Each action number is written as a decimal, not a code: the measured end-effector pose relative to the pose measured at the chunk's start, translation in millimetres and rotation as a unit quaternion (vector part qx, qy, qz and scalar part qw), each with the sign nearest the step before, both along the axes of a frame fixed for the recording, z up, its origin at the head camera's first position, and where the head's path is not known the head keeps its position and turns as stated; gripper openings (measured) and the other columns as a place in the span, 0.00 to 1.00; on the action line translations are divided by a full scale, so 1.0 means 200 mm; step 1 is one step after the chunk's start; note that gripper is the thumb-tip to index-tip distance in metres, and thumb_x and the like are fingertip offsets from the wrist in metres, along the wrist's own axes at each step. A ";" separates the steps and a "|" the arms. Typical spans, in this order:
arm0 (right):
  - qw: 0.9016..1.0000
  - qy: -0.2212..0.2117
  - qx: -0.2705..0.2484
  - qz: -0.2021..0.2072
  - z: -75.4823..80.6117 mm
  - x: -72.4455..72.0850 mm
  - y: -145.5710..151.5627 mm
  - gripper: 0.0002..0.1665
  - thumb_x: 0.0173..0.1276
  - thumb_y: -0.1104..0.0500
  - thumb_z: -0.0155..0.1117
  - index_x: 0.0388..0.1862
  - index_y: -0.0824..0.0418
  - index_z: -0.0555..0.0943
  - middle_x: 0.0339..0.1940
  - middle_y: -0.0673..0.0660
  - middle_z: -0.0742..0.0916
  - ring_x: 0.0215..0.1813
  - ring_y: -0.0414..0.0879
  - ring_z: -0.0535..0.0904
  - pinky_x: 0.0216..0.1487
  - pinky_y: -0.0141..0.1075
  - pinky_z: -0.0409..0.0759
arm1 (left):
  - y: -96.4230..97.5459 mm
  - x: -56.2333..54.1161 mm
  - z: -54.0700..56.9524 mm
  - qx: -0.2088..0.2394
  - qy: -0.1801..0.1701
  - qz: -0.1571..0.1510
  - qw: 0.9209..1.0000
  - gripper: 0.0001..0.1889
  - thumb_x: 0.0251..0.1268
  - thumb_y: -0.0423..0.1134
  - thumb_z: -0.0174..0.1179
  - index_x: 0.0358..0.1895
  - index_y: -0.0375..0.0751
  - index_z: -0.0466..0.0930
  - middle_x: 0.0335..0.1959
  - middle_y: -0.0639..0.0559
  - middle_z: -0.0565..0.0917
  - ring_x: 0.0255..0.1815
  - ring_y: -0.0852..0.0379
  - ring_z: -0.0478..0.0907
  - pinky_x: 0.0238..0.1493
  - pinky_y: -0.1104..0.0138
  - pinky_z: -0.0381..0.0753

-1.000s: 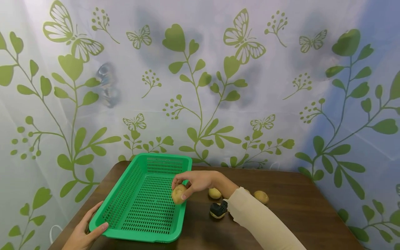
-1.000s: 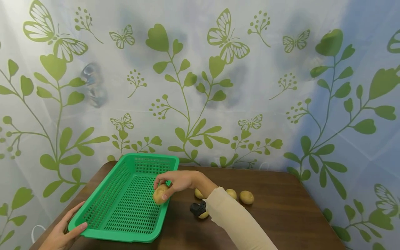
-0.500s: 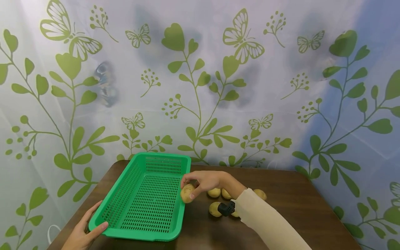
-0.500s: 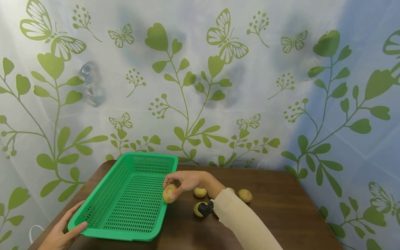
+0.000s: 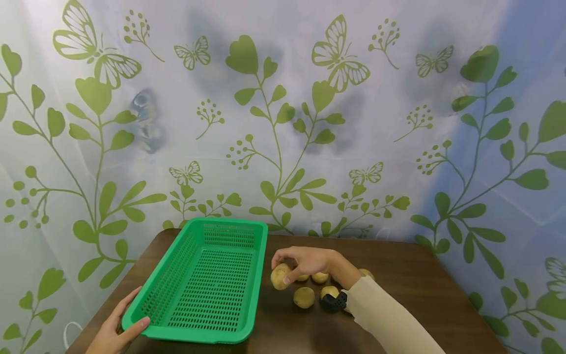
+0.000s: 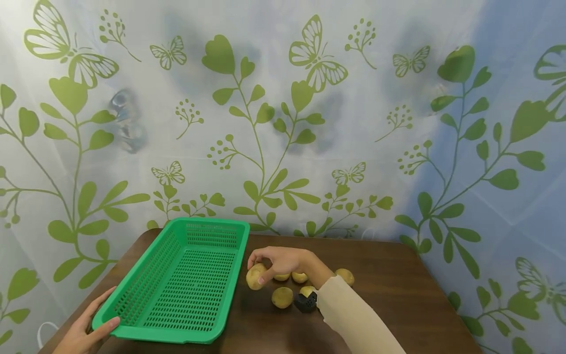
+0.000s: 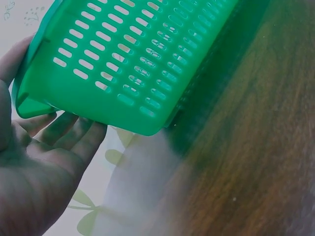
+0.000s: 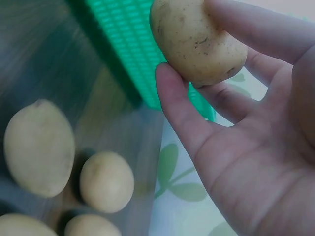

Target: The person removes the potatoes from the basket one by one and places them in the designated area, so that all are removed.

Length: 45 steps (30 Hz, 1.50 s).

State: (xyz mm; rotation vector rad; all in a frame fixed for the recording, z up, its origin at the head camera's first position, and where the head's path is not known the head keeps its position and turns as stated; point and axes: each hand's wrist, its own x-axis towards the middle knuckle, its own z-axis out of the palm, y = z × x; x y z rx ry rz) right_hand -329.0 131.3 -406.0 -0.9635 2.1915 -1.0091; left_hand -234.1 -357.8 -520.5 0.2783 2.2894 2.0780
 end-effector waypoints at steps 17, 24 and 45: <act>0.995 -0.053 -0.058 -0.060 -0.18 0.07 0.28 0.20 0.72 0.63 0.71 0.60 0.60 0.78 0.64 0.61 0.78 0.55 0.51 0.75 0.54 0.46 0.77 | -0.07 0.01 -0.02 -0.043 -0.066 -0.005 0.997 0.37 0.82 0.40 0.55 0.83 0.50 0.42 0.60 0.49 0.71 0.50 0.55 0.83 0.48 0.55 0.86; 0.994 -0.027 -0.042 -0.098 -0.18 0.11 0.40 0.20 0.71 0.59 0.73 0.58 0.56 0.79 0.67 0.62 0.76 0.64 0.55 0.71 0.57 0.52 0.74 | -0.02 0.01 -0.01 0.000 0.005 -0.017 1.000 0.33 0.81 0.31 0.54 0.80 0.50 0.50 0.57 0.52 0.78 0.51 0.53 0.84 0.46 0.57 0.87; 0.989 -0.029 -0.058 -0.130 -0.26 0.19 0.72 0.21 0.75 0.60 0.69 0.62 0.62 0.75 0.64 0.65 0.75 0.63 0.60 0.69 0.54 0.50 0.74 | -0.02 0.00 -0.02 0.106 0.049 -0.105 0.988 0.31 0.81 0.24 0.46 0.75 0.59 0.53 0.63 0.62 0.78 0.59 0.56 0.81 0.51 0.60 0.86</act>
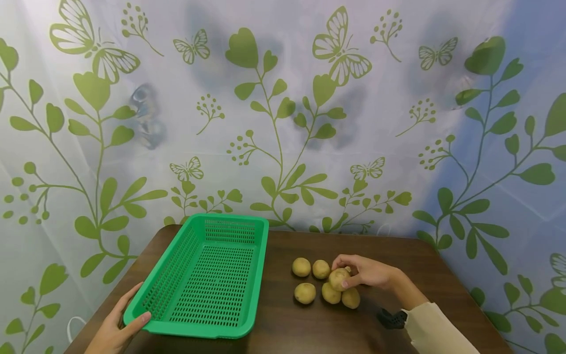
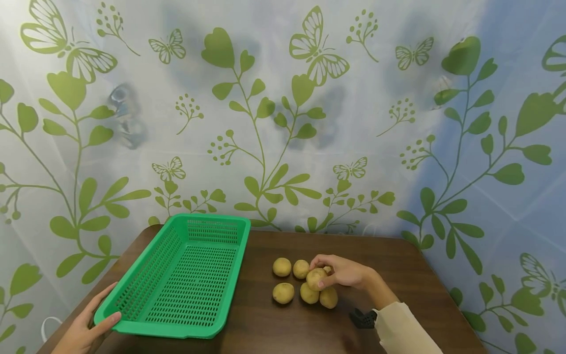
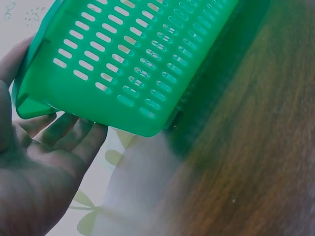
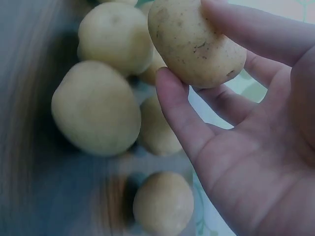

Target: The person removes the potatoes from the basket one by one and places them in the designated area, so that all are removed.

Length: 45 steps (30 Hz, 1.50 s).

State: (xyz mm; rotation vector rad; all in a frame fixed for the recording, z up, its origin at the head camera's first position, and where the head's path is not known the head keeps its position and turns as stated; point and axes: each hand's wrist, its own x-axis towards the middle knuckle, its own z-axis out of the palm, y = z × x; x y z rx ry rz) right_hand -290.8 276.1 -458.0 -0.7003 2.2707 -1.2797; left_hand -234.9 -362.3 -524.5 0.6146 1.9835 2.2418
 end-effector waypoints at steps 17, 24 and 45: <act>1.000 -0.006 -0.018 -0.016 -0.06 0.10 0.21 0.20 0.76 0.62 0.66 0.62 0.64 0.74 0.66 0.69 0.74 0.66 0.62 0.69 0.55 0.53 0.75 | 0.01 0.01 0.01 -0.035 -0.005 0.029 0.999 0.33 0.81 0.26 0.49 0.80 0.43 0.44 0.61 0.63 0.79 0.58 0.57 0.82 0.50 0.60 0.86; 0.999 -0.012 -0.022 -0.023 -0.08 0.14 0.30 0.19 0.77 0.62 0.64 0.62 0.65 0.73 0.69 0.74 0.70 0.70 0.59 0.68 0.57 0.49 0.76 | 0.01 0.00 0.00 -0.018 0.003 0.016 1.000 0.32 0.81 0.24 0.48 0.78 0.49 0.47 0.61 0.61 0.79 0.58 0.56 0.82 0.50 0.59 0.86; 0.998 -0.062 -0.030 0.004 -0.18 0.21 0.44 0.21 0.75 0.66 0.65 0.63 0.72 0.75 0.61 0.67 0.78 0.60 0.57 0.71 0.53 0.39 0.77 | 0.00 0.01 0.01 -0.066 -0.008 0.055 0.996 0.32 0.81 0.28 0.51 0.78 0.55 0.51 0.56 0.57 0.81 0.53 0.55 0.84 0.47 0.59 0.87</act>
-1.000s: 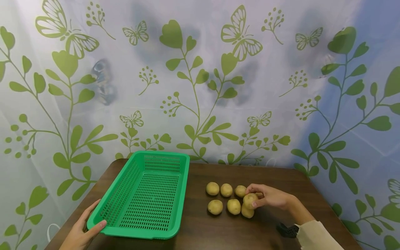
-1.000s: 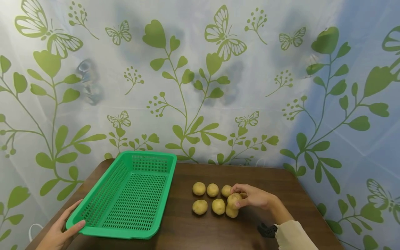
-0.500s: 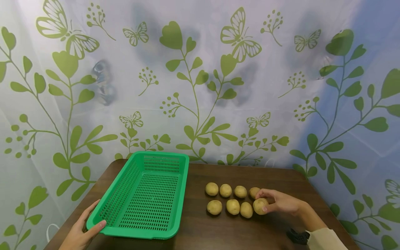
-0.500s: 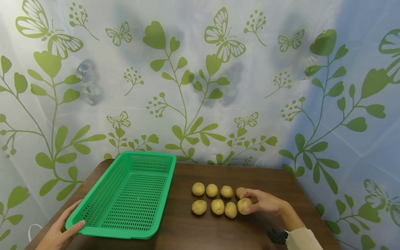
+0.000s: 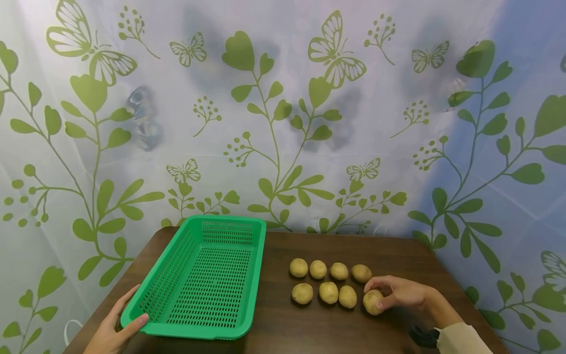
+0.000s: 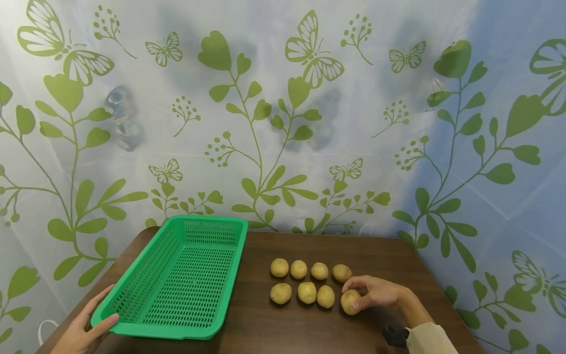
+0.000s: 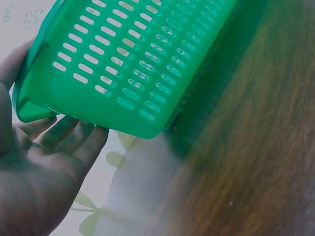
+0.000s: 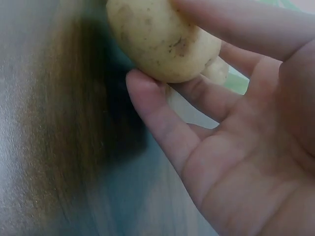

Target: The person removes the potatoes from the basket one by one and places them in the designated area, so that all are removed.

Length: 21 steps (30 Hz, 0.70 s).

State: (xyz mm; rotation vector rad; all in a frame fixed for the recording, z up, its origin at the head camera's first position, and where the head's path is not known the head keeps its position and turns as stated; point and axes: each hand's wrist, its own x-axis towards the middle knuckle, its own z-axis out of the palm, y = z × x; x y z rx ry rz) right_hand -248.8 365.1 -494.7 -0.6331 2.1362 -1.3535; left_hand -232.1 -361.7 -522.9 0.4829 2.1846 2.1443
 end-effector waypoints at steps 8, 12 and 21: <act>0.999 0.005 0.025 -0.036 0.00 0.01 -0.03 0.25 0.76 0.61 0.65 0.67 0.72 0.75 0.68 0.72 0.74 0.61 0.55 0.73 0.53 0.42 0.80 | 0.02 -0.03 0.01 0.003 -0.009 0.010 1.000 0.38 0.81 0.28 0.53 0.80 0.30 0.37 0.57 0.62 0.80 0.55 0.58 0.83 0.48 0.61 0.87; 0.998 -0.003 0.014 -0.068 -0.02 0.02 -0.03 0.27 0.77 0.60 0.64 0.68 0.73 0.73 0.69 0.72 0.75 0.61 0.56 0.75 0.54 0.51 0.81 | 0.01 -0.03 0.01 -0.015 -0.017 0.019 1.000 0.38 0.81 0.29 0.53 0.81 0.32 0.38 0.57 0.59 0.80 0.54 0.59 0.83 0.48 0.62 0.87; 0.996 -0.003 0.023 -0.089 -0.03 0.02 -0.02 0.27 0.78 0.58 0.63 0.69 0.71 0.73 0.66 0.67 0.77 0.60 0.56 0.76 0.55 0.56 0.80 | -0.05 -0.04 0.08 -0.236 -0.045 0.071 0.968 0.44 0.83 0.45 0.55 0.83 0.32 0.35 0.73 0.27 0.60 0.57 0.51 0.78 0.48 0.57 0.83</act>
